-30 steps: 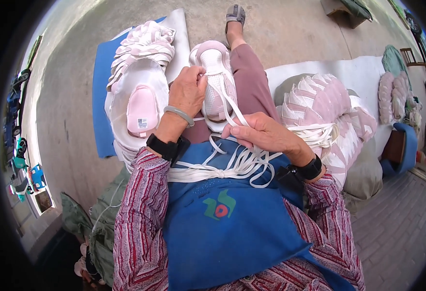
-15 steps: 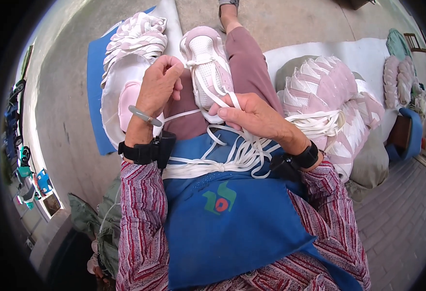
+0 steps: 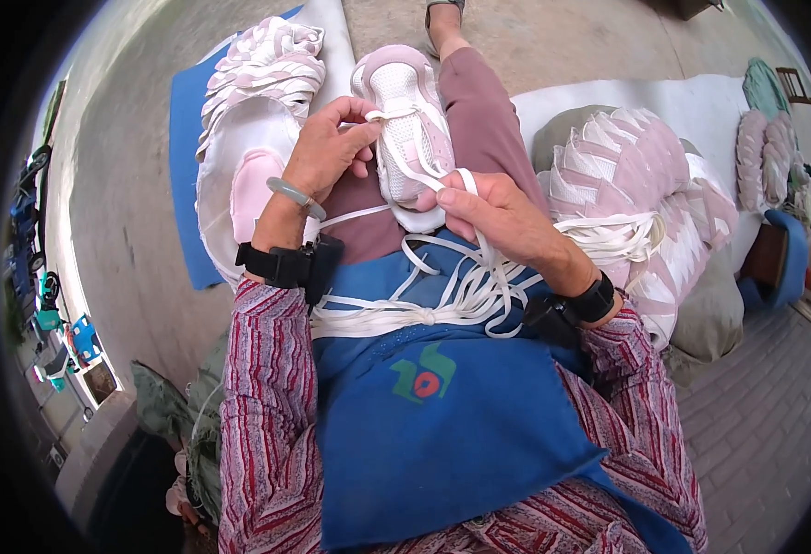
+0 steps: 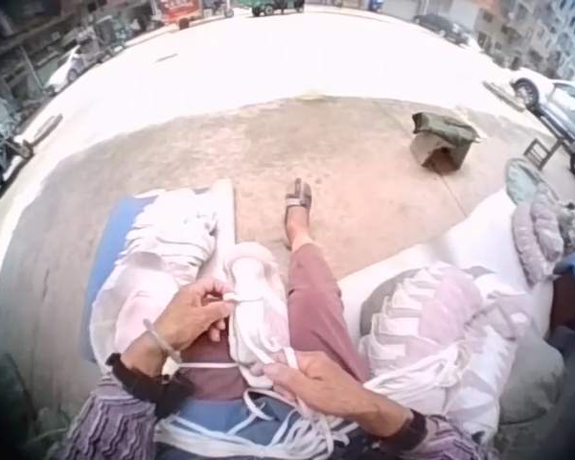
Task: Lacing a pair of white and pink sneakers by hand.
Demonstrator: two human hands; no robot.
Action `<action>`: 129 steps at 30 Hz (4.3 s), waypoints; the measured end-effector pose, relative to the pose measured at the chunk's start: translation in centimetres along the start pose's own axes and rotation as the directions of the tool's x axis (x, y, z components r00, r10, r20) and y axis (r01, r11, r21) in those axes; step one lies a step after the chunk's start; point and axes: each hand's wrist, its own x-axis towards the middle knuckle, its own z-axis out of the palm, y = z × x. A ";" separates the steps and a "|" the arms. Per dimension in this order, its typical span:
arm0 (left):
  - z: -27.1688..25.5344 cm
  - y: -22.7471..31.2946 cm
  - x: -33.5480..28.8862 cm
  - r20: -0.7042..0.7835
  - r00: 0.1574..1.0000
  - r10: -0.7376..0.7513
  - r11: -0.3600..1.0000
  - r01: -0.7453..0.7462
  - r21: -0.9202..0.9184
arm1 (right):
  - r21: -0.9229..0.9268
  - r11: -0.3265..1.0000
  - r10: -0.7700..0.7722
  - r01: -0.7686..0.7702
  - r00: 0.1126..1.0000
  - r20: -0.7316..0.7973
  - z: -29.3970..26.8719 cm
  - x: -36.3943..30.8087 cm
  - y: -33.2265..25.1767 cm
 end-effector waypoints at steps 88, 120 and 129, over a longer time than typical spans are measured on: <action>5.1 -2.5 -3.5 0.026 0.998 -0.055 0.994 0.058 -0.098 | -0.900 0.403 -0.633 0.167 0.761 -0.142 -2.8 7.9 -0.1; 3.9 -2.7 -5.2 0.050 0.996 -0.074 0.995 0.077 -0.058 | -0.849 0.496 -0.659 0.180 0.715 -0.233 -1.8 8.7 -0.1; 2.3 -0.3 -7.5 0.013 0.999 -0.051 0.995 0.049 0.091 | -0.517 0.850 0.008 -0.099 0.985 -0.175 -4.8 10.0 -1.4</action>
